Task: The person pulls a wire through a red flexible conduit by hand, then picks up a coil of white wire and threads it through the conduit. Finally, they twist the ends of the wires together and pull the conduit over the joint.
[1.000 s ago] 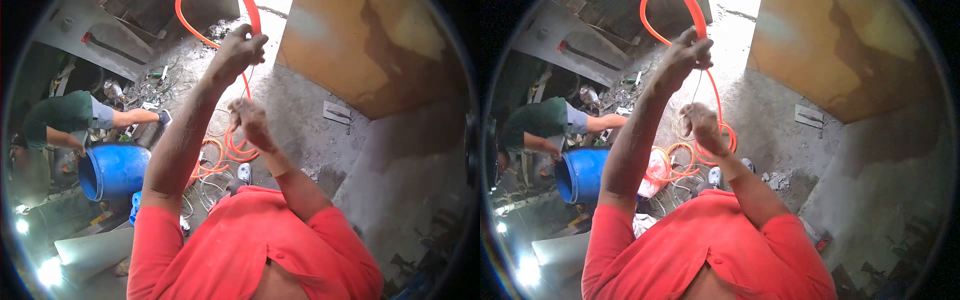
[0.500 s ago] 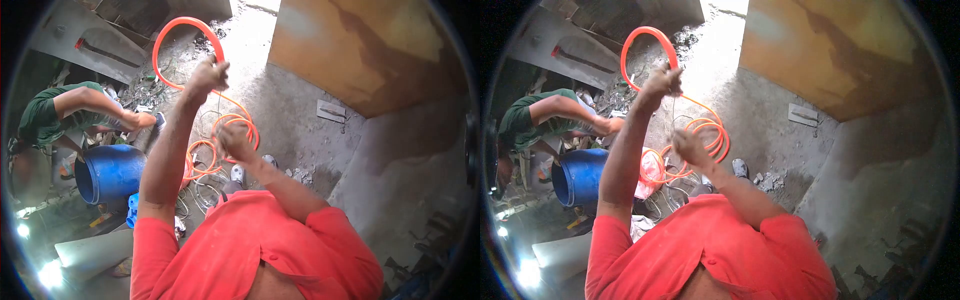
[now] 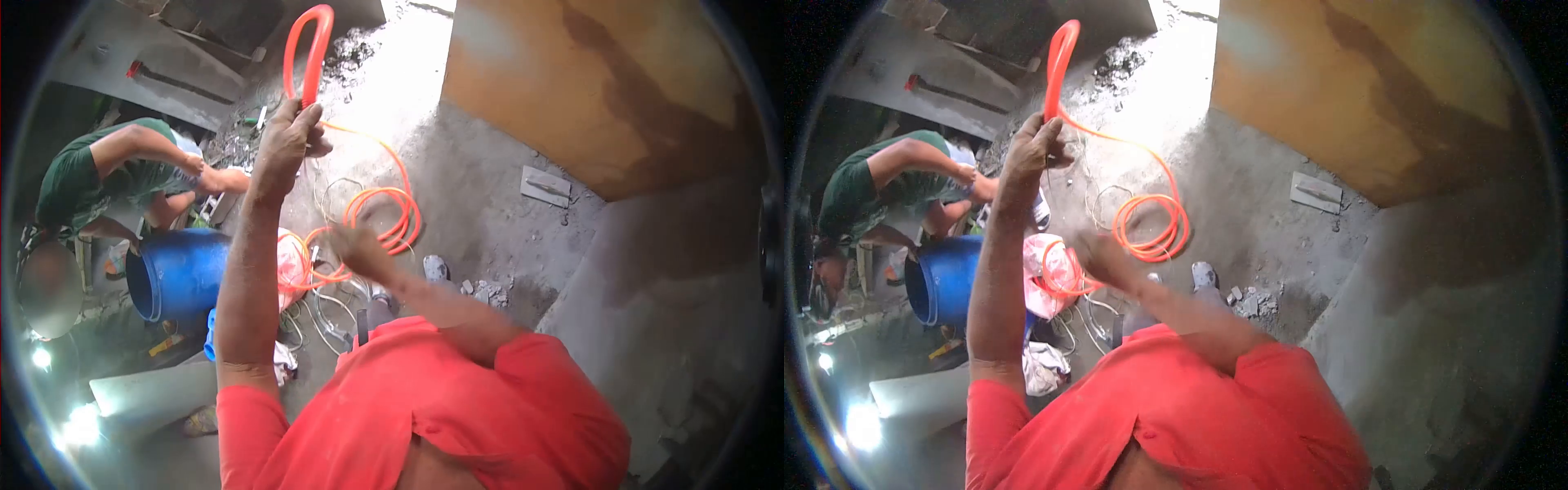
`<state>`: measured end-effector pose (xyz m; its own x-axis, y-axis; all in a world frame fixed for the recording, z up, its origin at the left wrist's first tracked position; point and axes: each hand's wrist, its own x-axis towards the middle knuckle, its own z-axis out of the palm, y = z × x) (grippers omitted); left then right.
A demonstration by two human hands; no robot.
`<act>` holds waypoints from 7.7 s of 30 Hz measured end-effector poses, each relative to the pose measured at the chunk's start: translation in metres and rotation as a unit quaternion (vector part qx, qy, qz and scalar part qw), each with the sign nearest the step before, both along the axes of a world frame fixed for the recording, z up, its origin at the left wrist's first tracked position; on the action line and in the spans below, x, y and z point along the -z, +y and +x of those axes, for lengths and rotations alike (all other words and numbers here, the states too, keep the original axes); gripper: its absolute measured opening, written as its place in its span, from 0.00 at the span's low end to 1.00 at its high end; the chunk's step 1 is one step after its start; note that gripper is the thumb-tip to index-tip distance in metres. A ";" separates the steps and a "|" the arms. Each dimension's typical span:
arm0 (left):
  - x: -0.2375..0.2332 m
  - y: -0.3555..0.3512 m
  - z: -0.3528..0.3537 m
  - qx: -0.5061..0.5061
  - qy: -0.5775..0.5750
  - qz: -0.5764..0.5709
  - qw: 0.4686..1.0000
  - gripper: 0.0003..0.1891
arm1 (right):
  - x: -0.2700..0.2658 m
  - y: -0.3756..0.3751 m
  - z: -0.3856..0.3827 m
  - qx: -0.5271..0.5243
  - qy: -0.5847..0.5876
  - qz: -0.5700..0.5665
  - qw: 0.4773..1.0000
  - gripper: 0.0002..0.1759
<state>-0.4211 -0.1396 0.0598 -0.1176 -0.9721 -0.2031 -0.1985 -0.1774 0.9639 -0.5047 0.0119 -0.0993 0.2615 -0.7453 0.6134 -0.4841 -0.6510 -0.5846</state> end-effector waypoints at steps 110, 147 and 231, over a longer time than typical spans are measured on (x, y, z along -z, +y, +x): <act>0.195 0.543 0.351 -0.029 -0.243 0.310 0.919 0.13 | -0.232 -0.273 -0.092 0.026 -0.581 0.199 0.789 0.15; 0.051 0.222 0.294 -0.171 0.163 0.112 0.965 0.11 | -0.012 0.166 0.221 -0.273 0.003 0.406 0.872 0.15; 0.087 0.511 0.304 -0.091 -0.279 0.077 0.953 0.15 | -0.073 0.147 0.278 -0.145 -0.538 0.682 0.473 0.21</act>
